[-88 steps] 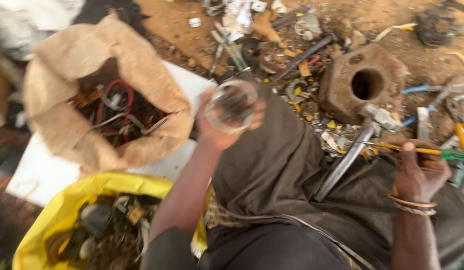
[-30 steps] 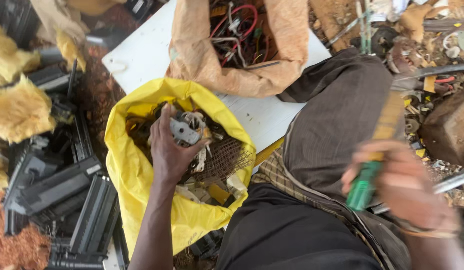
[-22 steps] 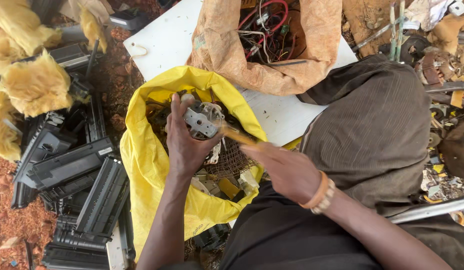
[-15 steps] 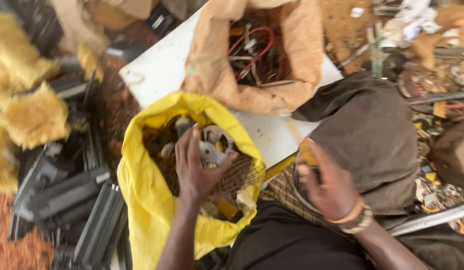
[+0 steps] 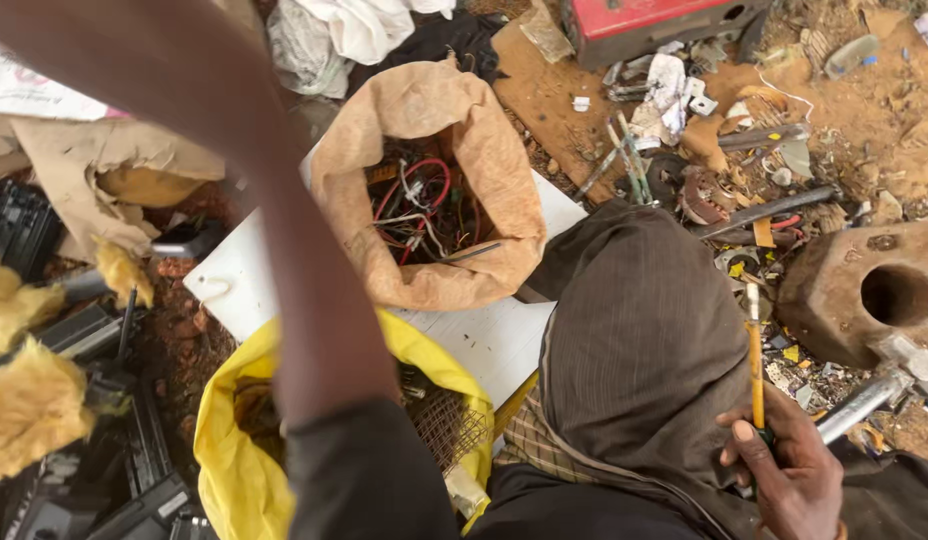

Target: The person uses a screwdriver to pry and adjust parts of a small cylindrical electrical component, then places it in a yellow bag. They then open a red circular plastic cover and use the screwdriver to manipulate internal wiring and components.

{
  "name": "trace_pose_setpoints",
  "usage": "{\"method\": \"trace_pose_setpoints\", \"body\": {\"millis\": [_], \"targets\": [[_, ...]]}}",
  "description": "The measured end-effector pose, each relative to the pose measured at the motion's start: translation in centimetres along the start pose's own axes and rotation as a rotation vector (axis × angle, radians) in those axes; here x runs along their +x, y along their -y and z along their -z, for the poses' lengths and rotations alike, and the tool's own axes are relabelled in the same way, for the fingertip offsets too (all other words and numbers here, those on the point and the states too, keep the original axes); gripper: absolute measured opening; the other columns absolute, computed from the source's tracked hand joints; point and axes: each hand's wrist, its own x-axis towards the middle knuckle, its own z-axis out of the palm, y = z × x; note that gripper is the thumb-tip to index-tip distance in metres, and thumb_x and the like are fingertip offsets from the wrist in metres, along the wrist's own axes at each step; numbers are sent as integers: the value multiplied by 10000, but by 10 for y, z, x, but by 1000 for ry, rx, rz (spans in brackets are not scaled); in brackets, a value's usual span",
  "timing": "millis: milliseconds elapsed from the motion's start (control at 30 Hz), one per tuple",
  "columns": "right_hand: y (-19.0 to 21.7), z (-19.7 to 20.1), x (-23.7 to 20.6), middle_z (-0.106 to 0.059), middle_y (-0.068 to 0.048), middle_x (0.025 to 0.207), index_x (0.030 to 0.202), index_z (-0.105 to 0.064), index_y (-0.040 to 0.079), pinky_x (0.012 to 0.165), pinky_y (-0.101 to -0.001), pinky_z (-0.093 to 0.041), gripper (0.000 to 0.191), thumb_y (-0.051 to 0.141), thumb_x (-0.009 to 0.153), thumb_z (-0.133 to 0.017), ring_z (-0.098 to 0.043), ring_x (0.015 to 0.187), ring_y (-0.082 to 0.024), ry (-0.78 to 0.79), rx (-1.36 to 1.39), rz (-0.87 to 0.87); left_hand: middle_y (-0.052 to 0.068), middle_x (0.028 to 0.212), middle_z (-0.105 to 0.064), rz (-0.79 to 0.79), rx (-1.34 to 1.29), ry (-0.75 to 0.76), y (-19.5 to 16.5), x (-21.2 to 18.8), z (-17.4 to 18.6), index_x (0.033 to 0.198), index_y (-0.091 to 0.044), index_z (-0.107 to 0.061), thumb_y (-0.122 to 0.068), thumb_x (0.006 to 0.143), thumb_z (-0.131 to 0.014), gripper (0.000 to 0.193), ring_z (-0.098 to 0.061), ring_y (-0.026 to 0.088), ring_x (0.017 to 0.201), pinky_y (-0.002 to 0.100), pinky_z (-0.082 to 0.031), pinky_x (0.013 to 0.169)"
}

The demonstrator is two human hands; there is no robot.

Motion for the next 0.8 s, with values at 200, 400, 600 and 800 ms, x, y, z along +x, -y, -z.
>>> {"method": "trace_pose_setpoints", "body": {"millis": [200,400,600,800], "targets": [[-26,12,18,-695,-149,1049,1502,-472,12,489,-252,-452,617,7,912,-654,-615,675,-146,-174,1,-160,131,1617,-444,451,-296,861,-96,-249,-45,1531,-56,-495,-279,1020,-752,613,-469,277,1519,442,-416,1263],[-40,78,42,-650,-116,1262,1346,-608,40,668,-264,-555,495,10,862,-711,-658,878,-145,-186,-409,157,109,1484,-577,880,-548,966,-141,-380,-95,1375,-62,-605,-238,980,-747,455,-545,249,1402,432,-427,1192],[-59,82,78,-616,-102,1318,1252,-684,48,611,-260,-601,369,-5,886,-689,-707,849,-157,-302,-176,-91,172,1432,-593,1144,-675,640,-128,-445,-220,1383,-11,-602,-182,967,-757,476,-569,281,1355,450,-476,1155],[-81,77,124,-570,-131,1366,1222,-696,43,685,-258,-641,331,-19,901,-645,-734,977,-178,-306,-160,-62,195,1401,-548,590,120,1313,-94,-530,-279,1422,-45,-533,-402,803,-818,769,-600,340,1249,496,-537,1034]]}}
